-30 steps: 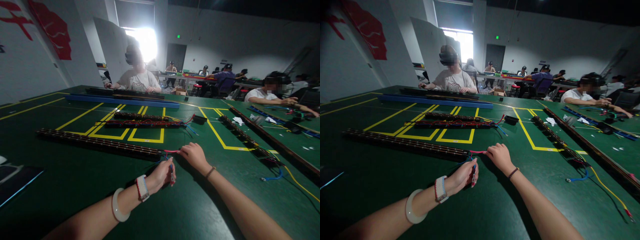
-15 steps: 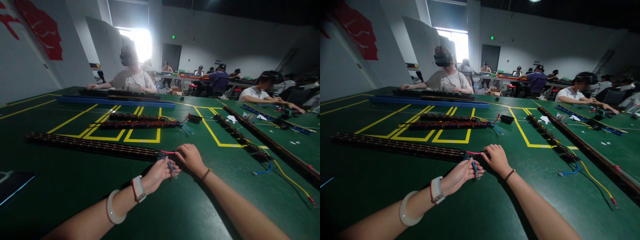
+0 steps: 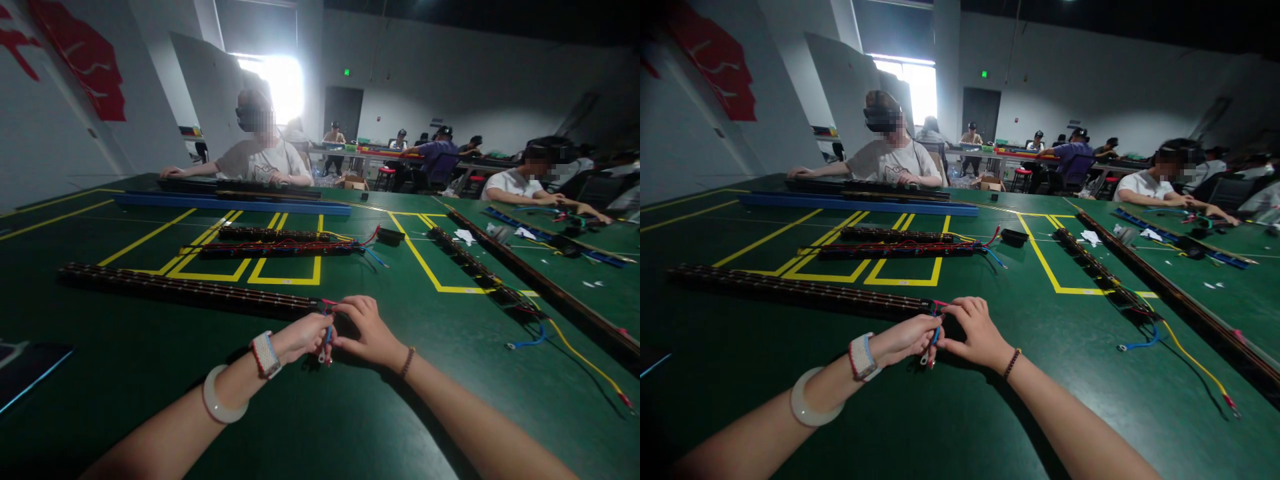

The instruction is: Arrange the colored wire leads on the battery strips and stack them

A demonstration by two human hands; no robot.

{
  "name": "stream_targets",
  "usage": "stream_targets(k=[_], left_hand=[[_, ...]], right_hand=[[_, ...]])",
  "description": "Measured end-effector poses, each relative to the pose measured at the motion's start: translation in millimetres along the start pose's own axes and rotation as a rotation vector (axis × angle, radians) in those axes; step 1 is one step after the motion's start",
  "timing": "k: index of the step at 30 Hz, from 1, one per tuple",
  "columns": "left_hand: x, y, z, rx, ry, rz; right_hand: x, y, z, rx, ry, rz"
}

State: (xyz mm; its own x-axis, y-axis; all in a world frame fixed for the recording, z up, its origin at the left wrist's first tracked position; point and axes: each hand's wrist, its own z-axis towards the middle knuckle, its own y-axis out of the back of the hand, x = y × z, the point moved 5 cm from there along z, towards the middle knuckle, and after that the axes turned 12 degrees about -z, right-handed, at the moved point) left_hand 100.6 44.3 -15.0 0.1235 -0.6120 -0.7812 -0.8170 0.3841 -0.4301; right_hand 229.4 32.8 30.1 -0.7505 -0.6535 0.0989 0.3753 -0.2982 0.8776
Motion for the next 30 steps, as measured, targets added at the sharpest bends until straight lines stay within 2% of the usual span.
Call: stream_targets(k=[4, 7, 9, 14, 19, 26, 30], left_hand=[[0.6, -1.4, 1.2, 0.019, 0.002, -0.066], [-1.6, -6.3, -0.7, 0.022, -0.026, -0.125], [-3.6, -8.3, -2.0, -0.007, -0.047, -0.174], [-4.8, -11.3, -2.4, -0.049, -0.056, -0.307], [-3.0, -13.0, -1.3, -0.049, -0.096, -0.394], [-0.2, -17.6, 3.6, -0.015, -0.146, -0.440], [1.7, -18.3, 4.6, 0.001, -0.191, -0.471]], right_hand=[[14.7, -2.8, -1.6, 0.051, 0.115, 0.014], [9.1, -3.0, -2.5, 0.053, 0.112, -0.012], [-1.9, -4.4, -3.0, 0.045, 0.045, -0.035], [-33.3, -15.0, -5.2, 0.077, -0.242, -0.021], [-42.1, -20.4, -4.3, 0.108, -0.354, 0.067], [-41.6, -17.7, -3.7, -0.008, -0.329, 0.051], [-31.2, -13.9, -3.5, -0.111, -0.194, -0.035]])
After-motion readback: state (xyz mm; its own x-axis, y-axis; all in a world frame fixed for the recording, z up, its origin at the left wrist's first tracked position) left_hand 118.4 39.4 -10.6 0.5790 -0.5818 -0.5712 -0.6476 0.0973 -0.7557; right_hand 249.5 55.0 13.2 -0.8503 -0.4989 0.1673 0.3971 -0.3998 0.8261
